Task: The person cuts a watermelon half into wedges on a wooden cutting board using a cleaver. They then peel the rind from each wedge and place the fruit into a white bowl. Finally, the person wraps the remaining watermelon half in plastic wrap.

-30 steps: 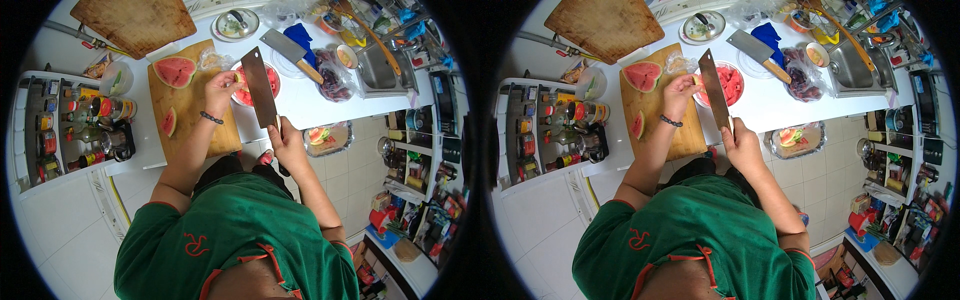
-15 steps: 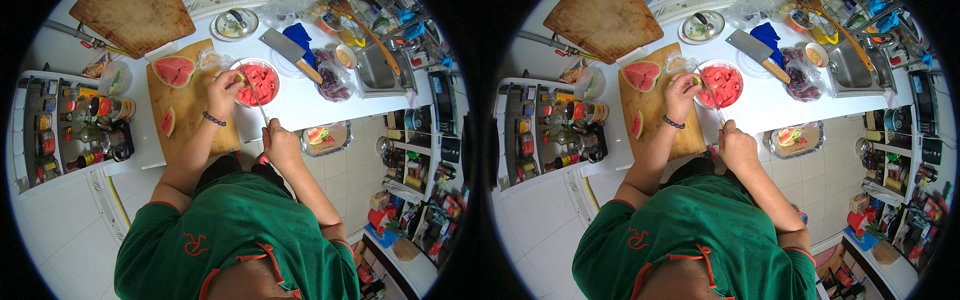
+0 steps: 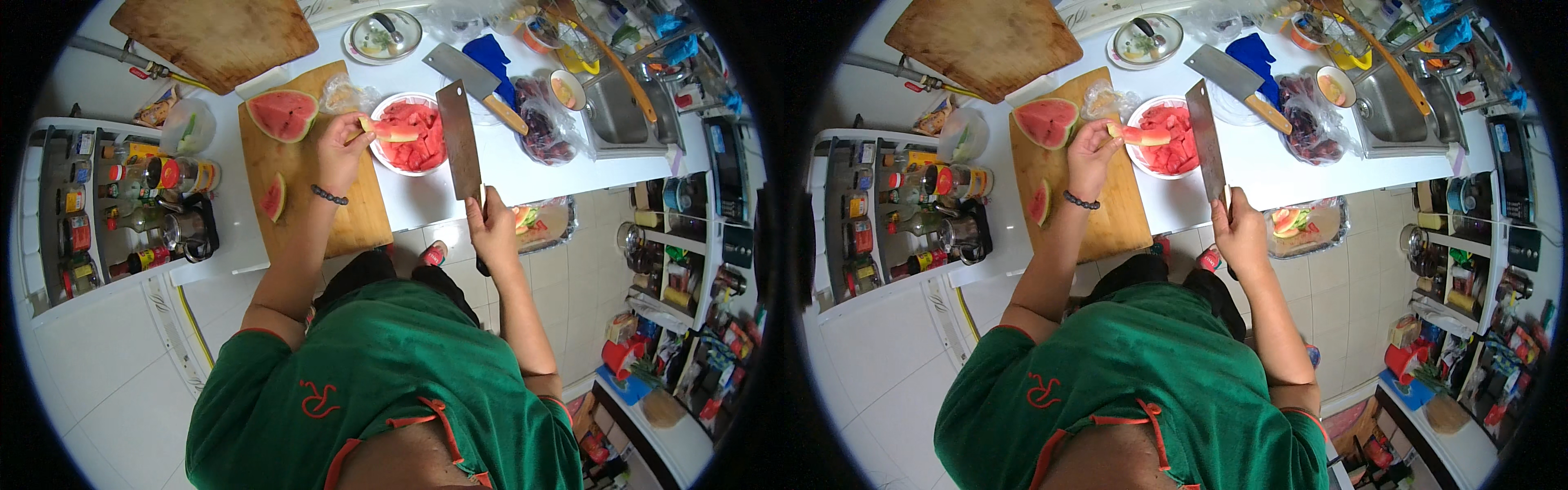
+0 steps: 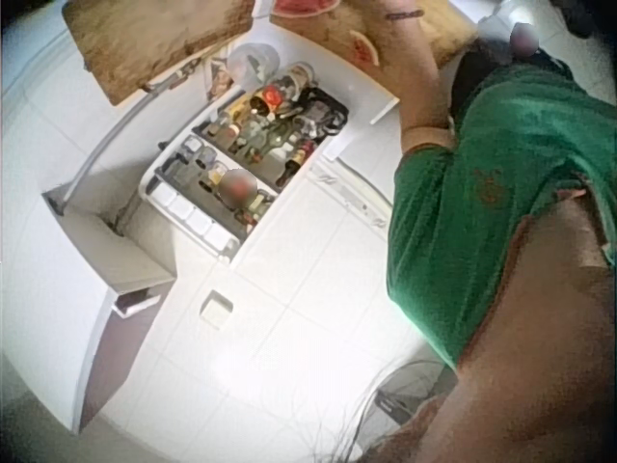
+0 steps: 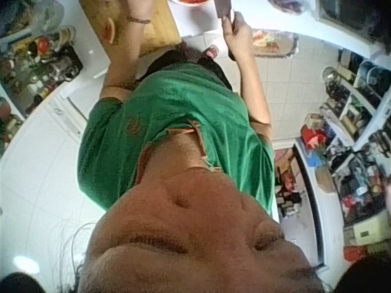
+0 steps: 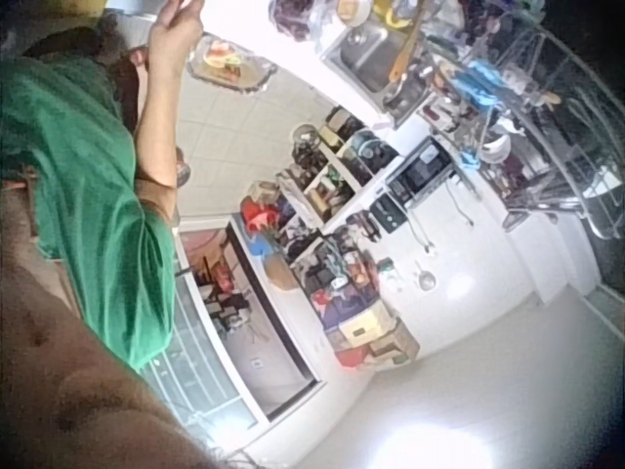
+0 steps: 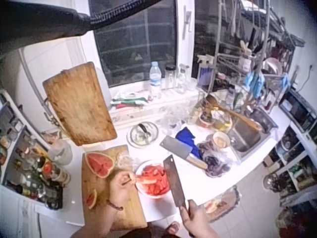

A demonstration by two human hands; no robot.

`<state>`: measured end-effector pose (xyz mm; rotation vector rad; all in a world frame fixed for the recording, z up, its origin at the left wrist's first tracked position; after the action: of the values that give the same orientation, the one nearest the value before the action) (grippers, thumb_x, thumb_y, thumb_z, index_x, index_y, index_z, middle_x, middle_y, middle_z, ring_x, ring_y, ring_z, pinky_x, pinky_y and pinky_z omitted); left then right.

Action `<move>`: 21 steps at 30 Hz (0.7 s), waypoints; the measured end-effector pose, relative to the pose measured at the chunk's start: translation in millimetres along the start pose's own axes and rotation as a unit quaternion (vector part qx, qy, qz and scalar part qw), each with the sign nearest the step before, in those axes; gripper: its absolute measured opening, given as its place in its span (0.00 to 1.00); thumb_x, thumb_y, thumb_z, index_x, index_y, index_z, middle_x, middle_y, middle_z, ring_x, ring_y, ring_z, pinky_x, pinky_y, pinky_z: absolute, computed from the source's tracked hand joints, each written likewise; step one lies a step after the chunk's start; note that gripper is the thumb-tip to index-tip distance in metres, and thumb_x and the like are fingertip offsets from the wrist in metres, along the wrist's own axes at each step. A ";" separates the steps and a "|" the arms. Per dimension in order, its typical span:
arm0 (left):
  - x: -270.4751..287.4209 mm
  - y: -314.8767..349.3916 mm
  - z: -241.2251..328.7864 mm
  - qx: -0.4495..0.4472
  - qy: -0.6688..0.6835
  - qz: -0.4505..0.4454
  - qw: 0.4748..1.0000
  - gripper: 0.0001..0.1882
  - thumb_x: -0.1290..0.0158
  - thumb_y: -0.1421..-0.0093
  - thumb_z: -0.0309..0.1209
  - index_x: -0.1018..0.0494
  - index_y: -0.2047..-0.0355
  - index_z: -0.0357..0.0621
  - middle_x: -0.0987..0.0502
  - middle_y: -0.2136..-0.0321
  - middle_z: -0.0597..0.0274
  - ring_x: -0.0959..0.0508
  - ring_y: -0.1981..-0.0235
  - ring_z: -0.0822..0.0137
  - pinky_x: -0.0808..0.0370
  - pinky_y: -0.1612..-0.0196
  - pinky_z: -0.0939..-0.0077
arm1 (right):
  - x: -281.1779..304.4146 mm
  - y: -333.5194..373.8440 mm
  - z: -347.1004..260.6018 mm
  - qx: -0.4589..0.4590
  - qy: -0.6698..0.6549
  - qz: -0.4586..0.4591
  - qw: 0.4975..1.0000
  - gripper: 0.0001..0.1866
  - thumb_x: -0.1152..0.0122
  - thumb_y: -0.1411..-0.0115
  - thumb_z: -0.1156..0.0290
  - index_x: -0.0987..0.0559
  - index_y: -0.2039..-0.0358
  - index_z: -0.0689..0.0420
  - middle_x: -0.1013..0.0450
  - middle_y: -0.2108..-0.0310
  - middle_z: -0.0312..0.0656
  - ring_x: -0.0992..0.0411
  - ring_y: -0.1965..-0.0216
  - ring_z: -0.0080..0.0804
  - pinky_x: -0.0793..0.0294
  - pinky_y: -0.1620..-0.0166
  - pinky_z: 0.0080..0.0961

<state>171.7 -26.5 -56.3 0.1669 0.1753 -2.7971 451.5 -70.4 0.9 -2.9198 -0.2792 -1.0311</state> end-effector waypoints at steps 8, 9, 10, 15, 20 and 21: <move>-28.9 10.7 0.0 -0.052 -0.060 -0.041 0.996 0.17 0.47 0.47 0.11 0.31 0.57 0.37 0.28 0.60 0.65 0.28 0.58 0.75 0.29 0.53 0.82 | -1.5 9.3 -30.8 -0.007 -0.046 -0.088 0.995 0.11 0.45 0.40 0.67 0.30 0.65 0.62 0.33 0.86 0.53 0.31 0.84 0.49 0.34 0.78 0.38; -34.6 12.3 2.3 -0.053 -0.033 -0.043 0.997 0.18 0.46 0.48 0.11 0.31 0.57 0.38 0.28 0.61 0.66 0.29 0.58 0.75 0.29 0.53 0.83 | -5.0 10.3 -36.1 0.014 -0.043 -0.086 0.995 0.11 0.46 0.39 0.67 0.30 0.64 0.62 0.31 0.85 0.54 0.29 0.81 0.54 0.32 0.76 0.42; -38.6 12.8 4.7 -0.054 -0.042 -0.040 0.997 0.18 0.46 0.48 0.11 0.31 0.57 0.38 0.28 0.61 0.66 0.29 0.58 0.75 0.28 0.54 0.83 | -7.2 10.9 -39.2 0.033 -0.045 -0.071 0.996 0.10 0.47 0.39 0.68 0.30 0.64 0.62 0.30 0.83 0.56 0.29 0.78 0.58 0.31 0.75 0.43; -43.4 14.7 14.8 -0.076 -0.087 -0.033 0.993 0.18 0.46 0.48 0.11 0.30 0.57 0.38 0.29 0.62 0.66 0.29 0.57 0.75 0.27 0.55 0.82 | -2.5 8.1 -24.7 -0.017 -0.139 -0.046 0.989 0.11 0.45 0.39 0.67 0.31 0.66 0.63 0.32 0.85 0.50 0.31 0.86 0.41 0.31 0.79 0.36; -42.0 13.4 5.5 -0.048 -0.033 -0.027 0.998 0.16 0.43 0.51 0.13 0.28 0.61 0.38 0.28 0.63 0.65 0.27 0.59 0.76 0.27 0.58 0.83 | -7.5 9.0 -0.6 -0.090 -0.253 -0.100 0.958 0.12 0.45 0.38 0.66 0.31 0.65 0.64 0.34 0.86 0.44 0.33 0.87 0.33 0.36 0.81 0.32; -42.0 13.9 4.1 -0.047 -0.034 -0.028 0.998 0.16 0.43 0.51 0.13 0.28 0.61 0.37 0.28 0.63 0.65 0.27 0.60 0.76 0.27 0.59 0.84 | -5.6 10.1 -8.7 -0.045 -0.191 -0.080 0.977 0.12 0.45 0.38 0.66 0.31 0.65 0.64 0.34 0.86 0.46 0.33 0.87 0.35 0.35 0.80 0.33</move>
<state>215.3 -26.6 -47.9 0.0455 0.2987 -2.8374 443.7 -82.1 4.4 -3.2052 -0.4977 -0.4938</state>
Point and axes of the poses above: each hand's wrist, its own y-axis away from the middle knuckle, its own x-axis out of the back of the hand, z = x × y, the point moved 6 cm from there along -y, towards the middle knuckle
